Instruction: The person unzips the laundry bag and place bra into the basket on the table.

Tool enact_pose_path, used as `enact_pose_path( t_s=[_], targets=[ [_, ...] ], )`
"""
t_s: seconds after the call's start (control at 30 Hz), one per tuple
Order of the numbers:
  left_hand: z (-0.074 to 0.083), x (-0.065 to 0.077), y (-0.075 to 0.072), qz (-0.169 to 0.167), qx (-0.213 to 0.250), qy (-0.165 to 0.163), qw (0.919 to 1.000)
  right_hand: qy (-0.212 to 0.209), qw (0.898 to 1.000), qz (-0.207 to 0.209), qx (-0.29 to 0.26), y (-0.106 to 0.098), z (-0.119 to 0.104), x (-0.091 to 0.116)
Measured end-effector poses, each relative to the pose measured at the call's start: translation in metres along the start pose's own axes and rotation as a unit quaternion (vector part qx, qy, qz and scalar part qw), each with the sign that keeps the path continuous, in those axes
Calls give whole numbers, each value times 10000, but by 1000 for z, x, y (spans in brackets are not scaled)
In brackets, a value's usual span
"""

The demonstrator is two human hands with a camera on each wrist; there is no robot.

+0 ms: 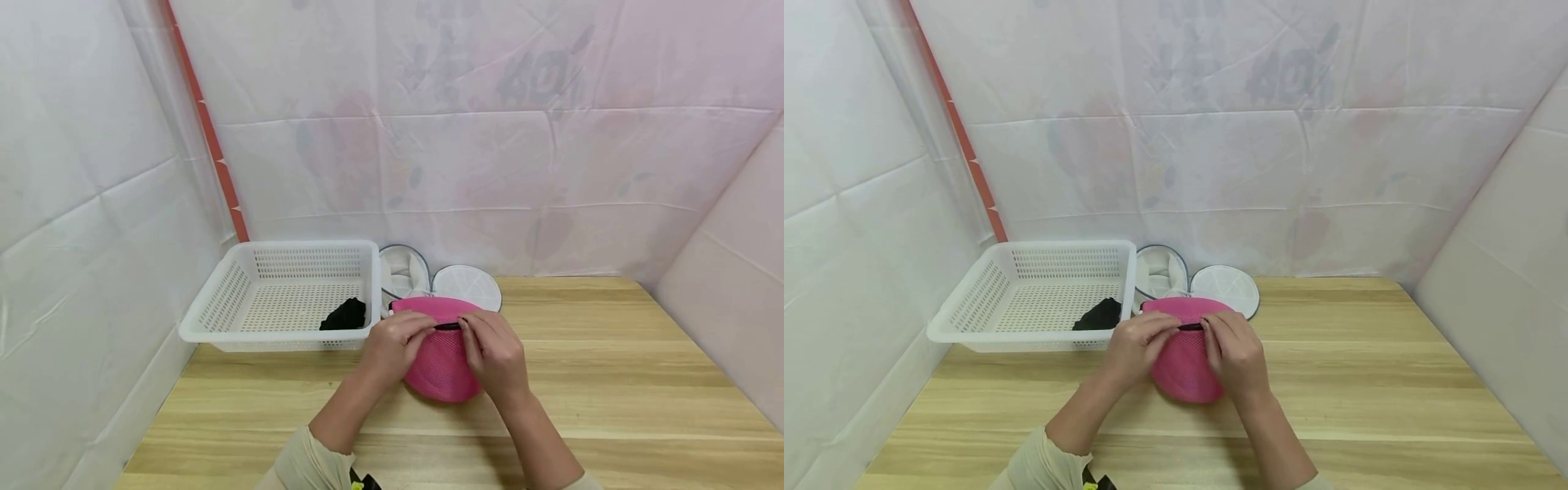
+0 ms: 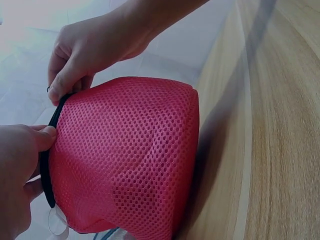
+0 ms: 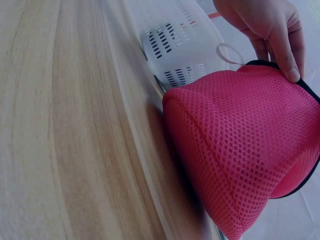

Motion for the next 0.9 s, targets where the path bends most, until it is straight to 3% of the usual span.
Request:
enact_pose_path(
  t_s=[0.3,0.5,0.9],
  targets=[
    [-2,-2,-4,210,-125,-209,9995,-168,9996,165,-171,3,-10,-4],
    [-3,-2,-7,70,-307,-418,9986,-166,9994,3,-296,7,-14,-2],
    [9,-2,-4,-294,-753,94,9967,47,9992,-186,-359,11,-16,0]
  ],
)
Point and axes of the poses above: each hand's wrist, its own x-axis away from the middle knuckle, its own y-axis out of the palm, z = x × y, the point moved 2 cm from there along -x, towards the middle knuckle, and after that the axes turned 7 degrees about -y, right-handed, at the moved point
